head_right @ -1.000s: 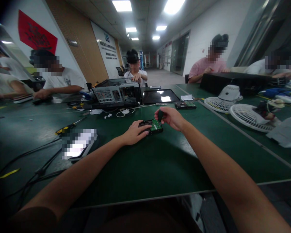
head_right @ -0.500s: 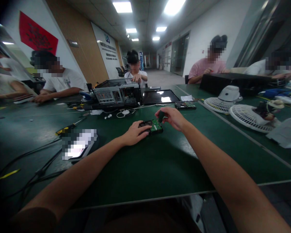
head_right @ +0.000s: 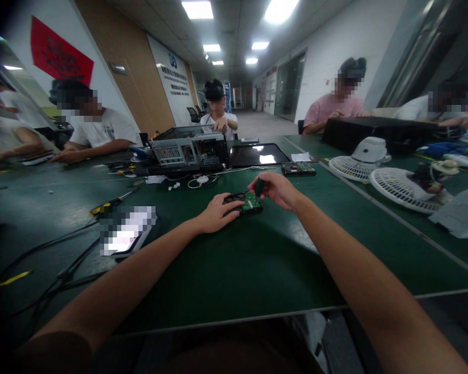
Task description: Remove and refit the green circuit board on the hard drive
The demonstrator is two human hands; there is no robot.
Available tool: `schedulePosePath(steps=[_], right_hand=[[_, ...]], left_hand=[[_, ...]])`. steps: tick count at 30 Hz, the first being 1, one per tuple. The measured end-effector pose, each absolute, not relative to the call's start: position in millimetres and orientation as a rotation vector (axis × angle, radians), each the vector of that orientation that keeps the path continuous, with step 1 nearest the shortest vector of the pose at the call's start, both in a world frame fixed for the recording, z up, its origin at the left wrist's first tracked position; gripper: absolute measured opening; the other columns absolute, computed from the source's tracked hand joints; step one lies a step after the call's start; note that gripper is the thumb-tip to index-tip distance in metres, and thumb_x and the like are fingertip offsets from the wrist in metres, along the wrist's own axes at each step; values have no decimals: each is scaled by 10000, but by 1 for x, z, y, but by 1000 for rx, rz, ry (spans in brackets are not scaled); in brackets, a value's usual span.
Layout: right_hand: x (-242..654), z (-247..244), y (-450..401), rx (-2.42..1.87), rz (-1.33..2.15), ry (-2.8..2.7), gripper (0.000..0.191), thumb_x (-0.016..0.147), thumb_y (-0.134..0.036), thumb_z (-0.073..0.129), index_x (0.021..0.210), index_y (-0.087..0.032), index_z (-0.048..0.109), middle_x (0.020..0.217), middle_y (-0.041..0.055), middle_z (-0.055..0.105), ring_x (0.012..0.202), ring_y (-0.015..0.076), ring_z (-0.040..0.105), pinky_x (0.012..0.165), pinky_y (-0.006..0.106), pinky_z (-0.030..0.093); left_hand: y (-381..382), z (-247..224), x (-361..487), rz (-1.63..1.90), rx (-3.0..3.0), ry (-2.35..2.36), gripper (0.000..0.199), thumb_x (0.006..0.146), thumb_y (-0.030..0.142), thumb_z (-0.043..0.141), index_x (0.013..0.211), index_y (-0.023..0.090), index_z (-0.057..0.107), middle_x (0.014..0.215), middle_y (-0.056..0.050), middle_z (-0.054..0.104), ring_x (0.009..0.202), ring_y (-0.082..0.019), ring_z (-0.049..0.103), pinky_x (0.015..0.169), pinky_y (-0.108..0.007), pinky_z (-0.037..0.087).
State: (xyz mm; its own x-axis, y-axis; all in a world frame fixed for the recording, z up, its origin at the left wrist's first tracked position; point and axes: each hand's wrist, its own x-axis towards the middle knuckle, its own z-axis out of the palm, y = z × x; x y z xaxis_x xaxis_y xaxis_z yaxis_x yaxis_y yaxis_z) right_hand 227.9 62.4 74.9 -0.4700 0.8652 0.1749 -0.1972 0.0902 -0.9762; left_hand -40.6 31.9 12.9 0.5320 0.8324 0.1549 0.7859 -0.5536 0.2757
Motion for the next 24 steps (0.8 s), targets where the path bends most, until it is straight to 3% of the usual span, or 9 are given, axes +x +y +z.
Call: schedulePosePath(steps=[6, 24], right_hand=[[228, 76, 61, -705, 1550, -1463, 289, 922, -426, 624, 994, -184, 766, 943, 109, 771, 870, 217, 688, 595, 291, 466], [230, 72, 65, -710, 1614, -1389, 303, 945, -429, 600, 969, -176, 765, 979, 116, 768, 911, 217, 683, 647, 296, 500]], left_hand=[[33, 11, -40, 407, 2591, 1389, 508, 1050, 588, 409, 1534, 456, 483, 1636, -64, 325, 1508, -394, 281, 1189, -615, 327], [32, 13, -40, 388, 2570, 1389, 514, 1051, 594, 395, 1541, 459, 469, 1636, -74, 310, 1517, -409, 269, 1190, -631, 320]])
